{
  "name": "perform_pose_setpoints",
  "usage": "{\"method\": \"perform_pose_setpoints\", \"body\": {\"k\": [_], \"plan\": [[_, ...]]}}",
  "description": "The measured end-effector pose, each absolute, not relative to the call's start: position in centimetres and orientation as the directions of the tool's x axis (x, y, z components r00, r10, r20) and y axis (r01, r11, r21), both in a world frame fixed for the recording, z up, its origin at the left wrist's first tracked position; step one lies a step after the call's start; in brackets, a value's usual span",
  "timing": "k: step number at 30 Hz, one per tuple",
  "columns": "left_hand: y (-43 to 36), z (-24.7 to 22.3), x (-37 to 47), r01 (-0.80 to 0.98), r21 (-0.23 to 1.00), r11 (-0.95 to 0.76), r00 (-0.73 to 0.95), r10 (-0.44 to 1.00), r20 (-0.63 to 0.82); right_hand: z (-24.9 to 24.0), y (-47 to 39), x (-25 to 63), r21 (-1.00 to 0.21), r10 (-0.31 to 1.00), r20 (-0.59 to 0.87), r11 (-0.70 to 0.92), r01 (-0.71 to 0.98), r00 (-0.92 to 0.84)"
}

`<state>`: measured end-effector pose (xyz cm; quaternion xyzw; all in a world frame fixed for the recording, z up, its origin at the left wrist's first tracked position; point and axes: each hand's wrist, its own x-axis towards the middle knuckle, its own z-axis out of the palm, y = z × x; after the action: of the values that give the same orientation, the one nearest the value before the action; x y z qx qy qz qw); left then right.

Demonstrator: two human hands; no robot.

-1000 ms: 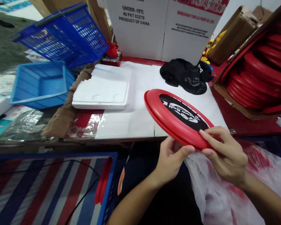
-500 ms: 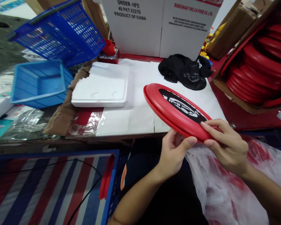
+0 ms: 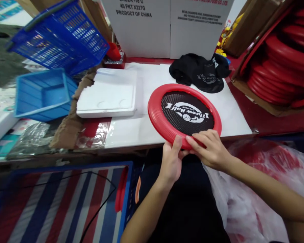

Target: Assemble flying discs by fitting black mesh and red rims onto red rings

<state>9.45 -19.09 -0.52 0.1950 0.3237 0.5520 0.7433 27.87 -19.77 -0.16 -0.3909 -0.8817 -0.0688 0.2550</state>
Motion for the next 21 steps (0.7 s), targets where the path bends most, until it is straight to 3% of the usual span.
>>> {"method": "perform_pose_setpoints", "body": {"k": [3, 6, 8, 10, 12, 13, 14, 15, 17, 21], "plan": [[-19.6, -2.1, 8.9, -0.670, 0.656, 0.349, 0.082, 0.912, -0.402, -3.0, -20.7, 26.3, -0.047, 0.667, 0.461, 0.677, 0.734, -0.586], [-20.4, -3.6, 8.5, -0.659, 0.651, 0.376, -0.001, 0.866, -0.501, -4.9, -22.2, 24.9, -0.118, 0.710, 0.442, 0.652, 0.749, -0.548], [-21.2, -4.4, 8.1, -0.672, 0.642, 0.369, -0.035, 0.850, -0.525, -6.1, -23.5, 24.4, -0.256, 0.759, 0.488, 0.597, 0.760, -0.432], [-22.0, -5.1, 7.6, -0.685, 0.641, 0.347, -0.066, 0.847, -0.528, -7.4, -24.8, 24.2, -0.517, 0.824, 0.565, 0.404, 0.755, -0.055], [-22.8, -5.9, 7.0, -0.682, 0.647, 0.341, -0.086, 0.841, -0.535, -8.7, -25.8, 24.1, -0.853, 0.796, 0.406, 0.155, 0.498, 0.448], [-23.2, -6.2, 6.8, -0.676, 0.651, 0.345, -0.094, 0.836, -0.541, -9.2, -26.2, 24.1, -0.963, 0.774, 0.210, 0.058, 0.263, 0.597], [-23.5, -6.6, 6.6, -0.669, 0.656, 0.349, -0.105, 0.830, -0.548, -9.5, -26.5, 24.1, -1.000, 0.765, -0.003, -0.015, 0.014, 0.643], [-23.8, -6.9, 6.5, -0.663, 0.661, 0.352, -0.115, 0.824, -0.555, -9.7, -26.6, 24.1, -0.978, 0.772, -0.179, -0.070, -0.198, 0.609], [-24.1, -7.4, 6.3, -0.650, 0.675, 0.350, -0.136, 0.820, -0.556, -9.5, -26.6, 24.2, -0.887, 0.788, -0.363, -0.129, -0.443, 0.498], [-23.9, -8.0, 6.3, -0.634, 0.701, 0.328, -0.169, 0.825, -0.539, -8.6, -25.7, 24.9, -0.859, 0.804, -0.388, -0.139, -0.493, 0.450]]}}
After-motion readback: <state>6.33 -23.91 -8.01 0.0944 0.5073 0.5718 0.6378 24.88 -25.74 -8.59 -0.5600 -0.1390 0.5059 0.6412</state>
